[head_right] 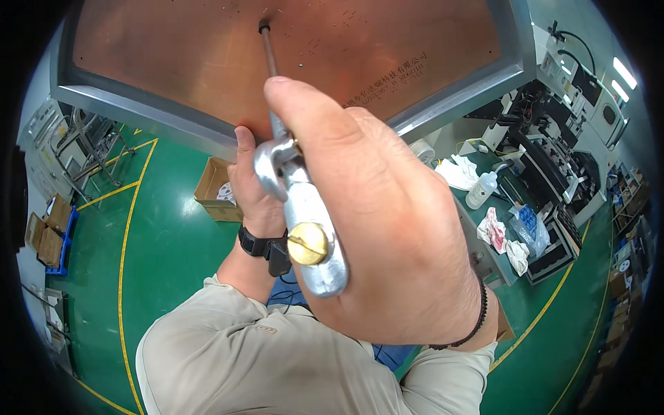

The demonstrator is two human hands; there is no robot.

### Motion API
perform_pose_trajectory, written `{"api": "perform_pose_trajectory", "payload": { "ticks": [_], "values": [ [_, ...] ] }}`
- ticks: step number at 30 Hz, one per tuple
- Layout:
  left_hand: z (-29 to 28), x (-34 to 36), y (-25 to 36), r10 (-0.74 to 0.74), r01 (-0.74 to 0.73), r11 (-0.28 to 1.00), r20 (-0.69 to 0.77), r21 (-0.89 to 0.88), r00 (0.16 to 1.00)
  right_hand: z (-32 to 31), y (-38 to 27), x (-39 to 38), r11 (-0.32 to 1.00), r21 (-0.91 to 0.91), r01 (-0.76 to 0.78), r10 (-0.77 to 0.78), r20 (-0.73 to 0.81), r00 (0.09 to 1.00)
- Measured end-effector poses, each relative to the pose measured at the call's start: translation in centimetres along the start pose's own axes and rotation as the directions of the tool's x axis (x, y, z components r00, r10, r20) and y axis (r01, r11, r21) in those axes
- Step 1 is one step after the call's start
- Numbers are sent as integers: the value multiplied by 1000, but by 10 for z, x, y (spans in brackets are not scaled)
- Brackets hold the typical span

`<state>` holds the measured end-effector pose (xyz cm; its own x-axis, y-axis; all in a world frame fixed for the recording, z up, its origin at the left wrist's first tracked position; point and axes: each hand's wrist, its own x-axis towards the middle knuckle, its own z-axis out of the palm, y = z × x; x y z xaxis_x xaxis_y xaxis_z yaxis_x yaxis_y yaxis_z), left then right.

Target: The person uses an air gun to blow air onto a metal frame, wipes it with a cloth, and applies liquid from a bottle to the cloth. They then wipe the frame again before using the air gun to blow air onto it once more.

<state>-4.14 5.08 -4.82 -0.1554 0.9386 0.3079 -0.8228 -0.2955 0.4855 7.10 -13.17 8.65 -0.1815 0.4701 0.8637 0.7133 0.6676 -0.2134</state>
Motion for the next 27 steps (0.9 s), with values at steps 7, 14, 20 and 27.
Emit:
{"api": "perform_pose_trajectory", "payload": {
  "ticks": [7, 14, 20, 27],
  "values": [
    [0, 1, -2, 6, -5, 999, 15, -38, 1000, -1, -4, 2, 991, 33, -133, 136, -112, 984],
    [0, 1, -5, 28, -28, 999, 1, -40, 1000, 0, 5, 2, 1000, 10, -16, 16, -54, 998],
    [-7, 1, -7, -34, 34, 999, -6, -13, 999, 2, -1, 2, 998, -29, -48, 47, -7, 999],
    [-7, -1, -4, -51, 51, 999, 21, -13, 998, 4, -4, -5, 997, -67, -34, 39, 71, 997]
  ]
}}
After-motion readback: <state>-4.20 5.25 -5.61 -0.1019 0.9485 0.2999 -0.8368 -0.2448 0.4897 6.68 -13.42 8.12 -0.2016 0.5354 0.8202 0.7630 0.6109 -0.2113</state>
